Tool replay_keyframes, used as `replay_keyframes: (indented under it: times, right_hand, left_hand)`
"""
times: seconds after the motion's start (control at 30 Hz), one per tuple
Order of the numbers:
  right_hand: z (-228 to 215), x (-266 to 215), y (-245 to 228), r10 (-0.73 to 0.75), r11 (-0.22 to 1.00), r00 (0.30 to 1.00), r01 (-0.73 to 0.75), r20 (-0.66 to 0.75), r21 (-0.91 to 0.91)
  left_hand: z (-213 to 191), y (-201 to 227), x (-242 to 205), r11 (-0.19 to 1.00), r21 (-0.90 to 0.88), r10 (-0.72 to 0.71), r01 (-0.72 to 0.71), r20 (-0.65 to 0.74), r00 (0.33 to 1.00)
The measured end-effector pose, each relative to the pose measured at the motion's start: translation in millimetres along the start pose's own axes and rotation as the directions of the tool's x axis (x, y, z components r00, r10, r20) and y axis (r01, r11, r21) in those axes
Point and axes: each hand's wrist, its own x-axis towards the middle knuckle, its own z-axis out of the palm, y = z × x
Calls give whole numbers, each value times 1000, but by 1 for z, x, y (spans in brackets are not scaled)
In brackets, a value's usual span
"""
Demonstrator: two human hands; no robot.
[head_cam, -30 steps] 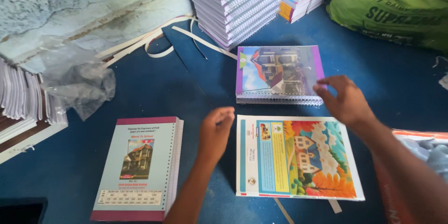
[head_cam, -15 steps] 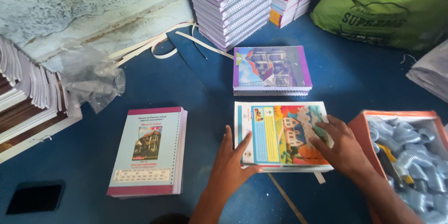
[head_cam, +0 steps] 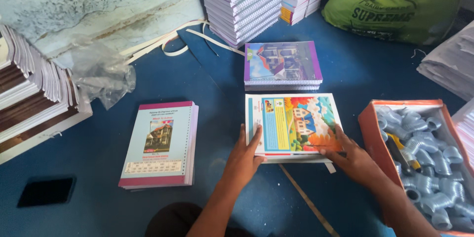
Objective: The person sits on the floor and assembles spiral-bound notebooks by inserting plastic spiral coils into the punched holes. They handle the notebooks one at a time, aligning the pages, and securing the coils with their hands. The person then stacks the completed notebooks.
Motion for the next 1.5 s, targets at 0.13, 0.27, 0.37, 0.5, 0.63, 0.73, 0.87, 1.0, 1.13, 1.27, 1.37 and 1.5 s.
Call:
replay_keyframes:
  times: [0.13, 0.27, 0.37, 0.5, 0.63, 0.73, 0.87, 1.0, 1.13, 1.27, 1.37, 1.5]
  right_hand:
    - [4, 1, 4, -42, 998, 999, 41, -13, -56]
    - [4, 3, 6, -21, 998, 1000, 23, 22, -59]
    - [3, 5, 6, -17, 997, 999, 19, 35, -69]
    - [5, 6, 6, -1, 997, 999, 4, 32, -78]
    - [6, 6, 7, -36, 996, 999, 36, 3, -78]
    - [5, 7, 10, -9, 997, 1000, 10, 17, -74]
    - [5, 10, 12, -55, 996, 998, 56, 14, -76]
    - [4, 11, 11, -43, 996, 999, 46, 32, -77]
    - [7, 12, 9, 66, 994, 996, -60, 62, -92]
    - [6, 15, 12, 12, 995, 999, -8, 46, -97]
    - [8, 15, 15, -16, 996, 999, 19, 30, -85]
    - [9, 15, 15, 5, 997, 999, -2, 37, -80]
  left_hand:
    - [1, 1, -2, 999, 7, 38, -38, -38, 999]
    - [1, 4, -2, 1000, -6, -17, 17, -14, 1000]
    - [0, 5, -1, 1000, -8, 21, -21, -38, 999]
    - [-2, 5, -3, 999, 48, 14, -12, -31, 999]
    - [-13, -6, -2, 999, 50, 6, -2, -64, 998]
    - [-27, -30, 3, 993, 119, -18, 30, -96, 995]
    - [-58, -73, 6, 957, 135, -234, 256, -158, 959]
    - [-101, -107, -8, 834, 262, -449, 486, -192, 873]
    - [-119, -111, -27, 731, 334, -539, 596, -254, 803]
    - [-118, -102, -34, 642, 301, -677, 705, -210, 706]
    - [-119, -95, -37, 603, 310, -726, 735, -168, 666]
    - [-116, -88, -35, 559, 377, -754, 738, -138, 642]
